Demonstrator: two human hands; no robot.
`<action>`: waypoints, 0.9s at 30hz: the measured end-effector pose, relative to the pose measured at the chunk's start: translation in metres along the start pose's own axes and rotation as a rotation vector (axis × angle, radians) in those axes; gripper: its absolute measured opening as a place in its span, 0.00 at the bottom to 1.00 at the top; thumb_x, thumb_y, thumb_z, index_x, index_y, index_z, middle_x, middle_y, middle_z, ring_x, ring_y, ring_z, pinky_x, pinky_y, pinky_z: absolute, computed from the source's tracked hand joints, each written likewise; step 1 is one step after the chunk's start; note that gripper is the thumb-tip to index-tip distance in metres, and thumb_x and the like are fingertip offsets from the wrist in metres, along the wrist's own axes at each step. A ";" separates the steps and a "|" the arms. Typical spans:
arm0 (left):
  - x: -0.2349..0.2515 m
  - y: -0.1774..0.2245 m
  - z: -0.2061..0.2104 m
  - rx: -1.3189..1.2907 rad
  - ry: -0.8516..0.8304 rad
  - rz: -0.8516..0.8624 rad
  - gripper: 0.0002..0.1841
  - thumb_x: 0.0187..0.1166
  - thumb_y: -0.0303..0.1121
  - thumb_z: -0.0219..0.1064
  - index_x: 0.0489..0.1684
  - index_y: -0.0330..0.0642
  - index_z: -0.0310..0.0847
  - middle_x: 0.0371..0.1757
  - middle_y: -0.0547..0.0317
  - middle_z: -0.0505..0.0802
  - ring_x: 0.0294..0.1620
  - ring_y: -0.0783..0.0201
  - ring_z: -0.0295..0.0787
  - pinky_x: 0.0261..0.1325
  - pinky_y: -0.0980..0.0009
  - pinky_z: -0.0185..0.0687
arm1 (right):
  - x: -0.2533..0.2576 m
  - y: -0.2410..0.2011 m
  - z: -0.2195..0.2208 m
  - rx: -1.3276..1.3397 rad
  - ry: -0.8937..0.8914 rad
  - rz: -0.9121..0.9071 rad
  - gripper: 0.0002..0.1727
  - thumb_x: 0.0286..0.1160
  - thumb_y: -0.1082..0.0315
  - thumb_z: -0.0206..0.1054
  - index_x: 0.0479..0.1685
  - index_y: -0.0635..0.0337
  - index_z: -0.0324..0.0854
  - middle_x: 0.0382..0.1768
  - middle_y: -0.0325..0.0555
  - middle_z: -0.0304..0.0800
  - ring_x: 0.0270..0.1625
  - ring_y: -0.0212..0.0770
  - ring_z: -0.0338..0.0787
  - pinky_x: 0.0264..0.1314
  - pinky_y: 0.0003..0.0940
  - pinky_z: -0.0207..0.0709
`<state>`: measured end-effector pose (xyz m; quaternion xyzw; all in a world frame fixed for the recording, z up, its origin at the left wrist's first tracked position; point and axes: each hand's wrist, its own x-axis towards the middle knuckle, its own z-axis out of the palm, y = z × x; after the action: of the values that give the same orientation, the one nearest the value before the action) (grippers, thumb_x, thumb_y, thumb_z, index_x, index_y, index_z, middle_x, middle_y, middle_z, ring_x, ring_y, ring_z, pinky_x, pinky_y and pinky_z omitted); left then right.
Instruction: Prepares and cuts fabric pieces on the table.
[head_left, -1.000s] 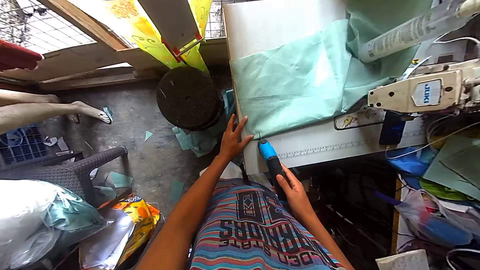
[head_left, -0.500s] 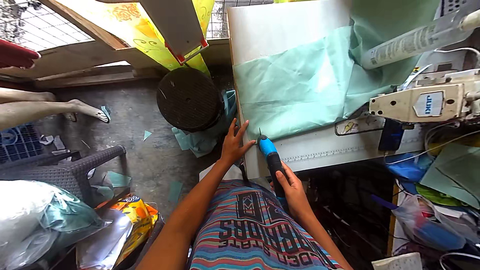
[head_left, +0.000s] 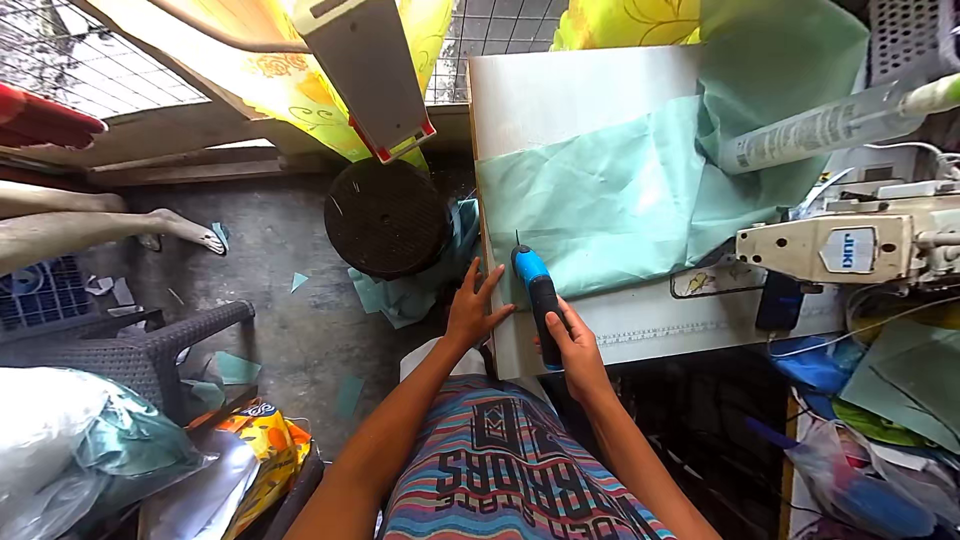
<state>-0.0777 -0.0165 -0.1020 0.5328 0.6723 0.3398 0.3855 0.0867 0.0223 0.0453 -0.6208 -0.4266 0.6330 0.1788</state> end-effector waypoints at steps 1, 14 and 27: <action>0.000 0.001 0.000 0.001 -0.004 -0.005 0.41 0.71 0.50 0.79 0.88 0.53 0.68 0.92 0.36 0.59 0.76 0.37 0.77 0.67 0.40 0.78 | 0.005 -0.003 0.002 -0.001 0.004 0.000 0.28 0.91 0.62 0.54 0.87 0.62 0.63 0.60 0.51 0.86 0.44 0.36 0.92 0.45 0.31 0.89; -0.003 0.008 -0.002 0.047 -0.098 -0.085 0.40 0.75 0.57 0.72 0.88 0.55 0.68 0.92 0.35 0.58 0.78 0.38 0.76 0.72 0.42 0.74 | 0.117 -0.071 0.035 0.041 -0.072 -0.180 0.27 0.94 0.53 0.50 0.85 0.55 0.66 0.59 0.51 0.85 0.41 0.40 0.90 0.41 0.37 0.88; 0.018 0.019 0.009 0.298 0.210 0.067 0.33 0.80 0.54 0.65 0.85 0.54 0.72 0.90 0.28 0.60 0.91 0.30 0.51 0.85 0.33 0.50 | -0.095 0.050 -0.088 0.016 -0.039 -0.030 0.31 0.87 0.57 0.50 0.84 0.69 0.63 0.58 0.45 0.88 0.43 0.35 0.93 0.44 0.32 0.91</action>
<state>-0.0636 0.0053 -0.0923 0.5677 0.7335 0.3032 0.2185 0.2001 -0.0501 0.0786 -0.6005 -0.4342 0.6454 0.1850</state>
